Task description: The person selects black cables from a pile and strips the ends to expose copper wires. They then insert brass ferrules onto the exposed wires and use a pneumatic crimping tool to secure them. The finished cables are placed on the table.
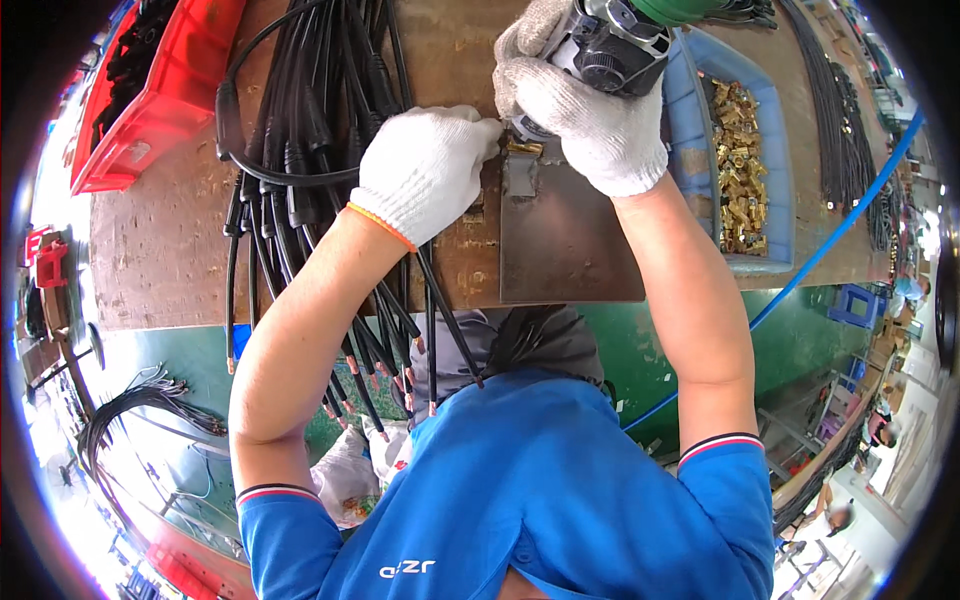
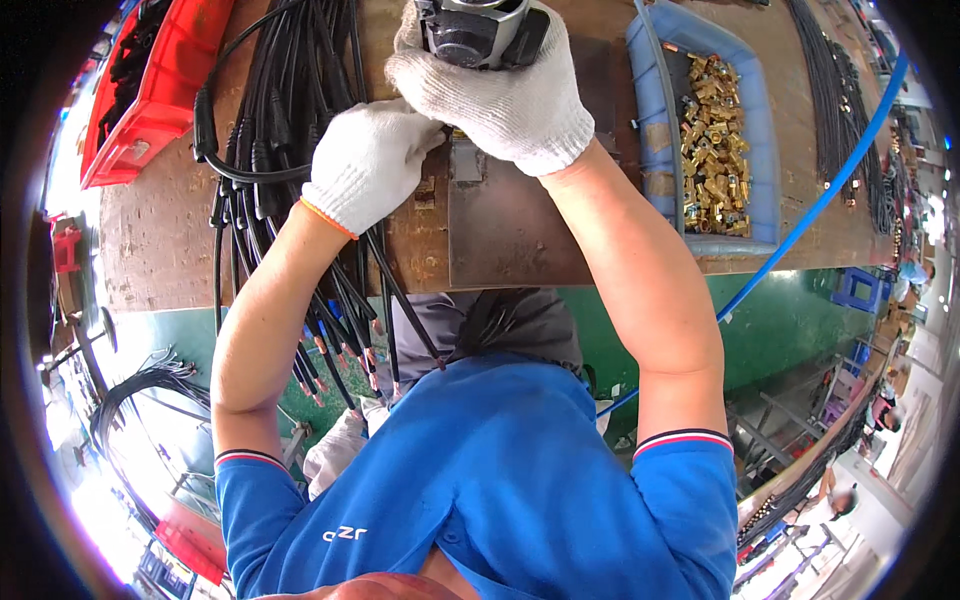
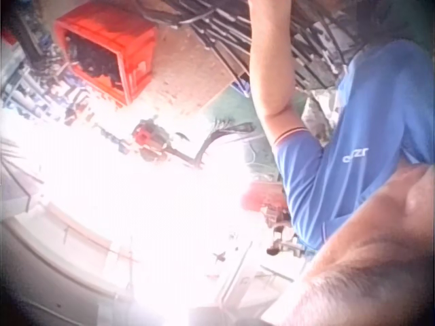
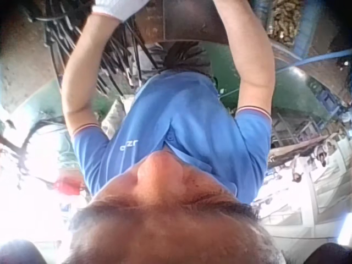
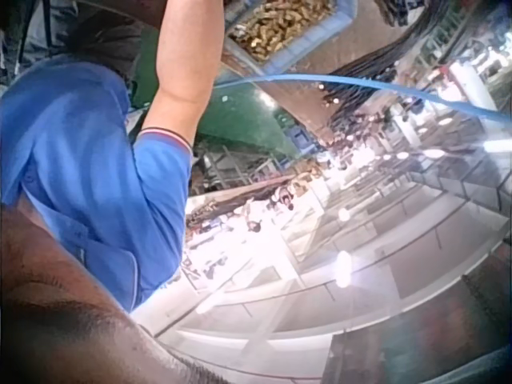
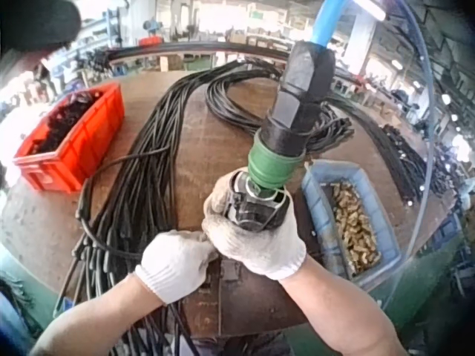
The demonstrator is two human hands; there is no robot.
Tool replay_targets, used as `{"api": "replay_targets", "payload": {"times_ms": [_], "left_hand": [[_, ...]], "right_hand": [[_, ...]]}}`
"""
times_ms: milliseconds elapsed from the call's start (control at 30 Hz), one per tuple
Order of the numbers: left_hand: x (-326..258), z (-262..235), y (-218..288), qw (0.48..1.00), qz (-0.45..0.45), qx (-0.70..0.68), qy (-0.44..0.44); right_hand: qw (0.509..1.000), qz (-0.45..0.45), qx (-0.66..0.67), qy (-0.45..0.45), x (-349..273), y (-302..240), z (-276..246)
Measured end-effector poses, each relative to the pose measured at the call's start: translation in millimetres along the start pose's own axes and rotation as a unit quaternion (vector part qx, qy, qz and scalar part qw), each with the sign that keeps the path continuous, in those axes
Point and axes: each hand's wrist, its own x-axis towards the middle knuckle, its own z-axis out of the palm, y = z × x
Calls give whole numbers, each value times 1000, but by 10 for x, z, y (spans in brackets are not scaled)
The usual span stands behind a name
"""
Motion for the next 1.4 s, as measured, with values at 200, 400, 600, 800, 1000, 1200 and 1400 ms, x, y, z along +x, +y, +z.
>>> {"api": "replay_targets", "payload": {"times_ms": [200, 400, 600, 800, 1000, 1200, 1400], "left_hand": [[-17, -14, 27, 1000, -2, -5, 6], [-14, 41, -13, 1000, -2, 9, 5], [40, -61, 16, 998, -21, 7, -51], [-15, -311, 85, 1000, -23, 15, -13], [-243, -741, 450, 994, -12, -107, 10], [-336, -807, 611, 996, 10, -72, 47], [-355, -816, 683, 997, -26, -49, 49]], "right_hand": [[998, 0, -38, 48, 24, 95, 81], [999, 11, 42, 18, -21, 33, 0], [998, -30, 12, 59, 72, -245, -4], [992, -47, 87, 82, 175, -1359, -417], [926, 139, -147, 320, -199, -1319, -1856], [820, 227, -410, 328, -695, -799, -2412], [577, 275, -735, 225, -622, -993, -2304]]}}
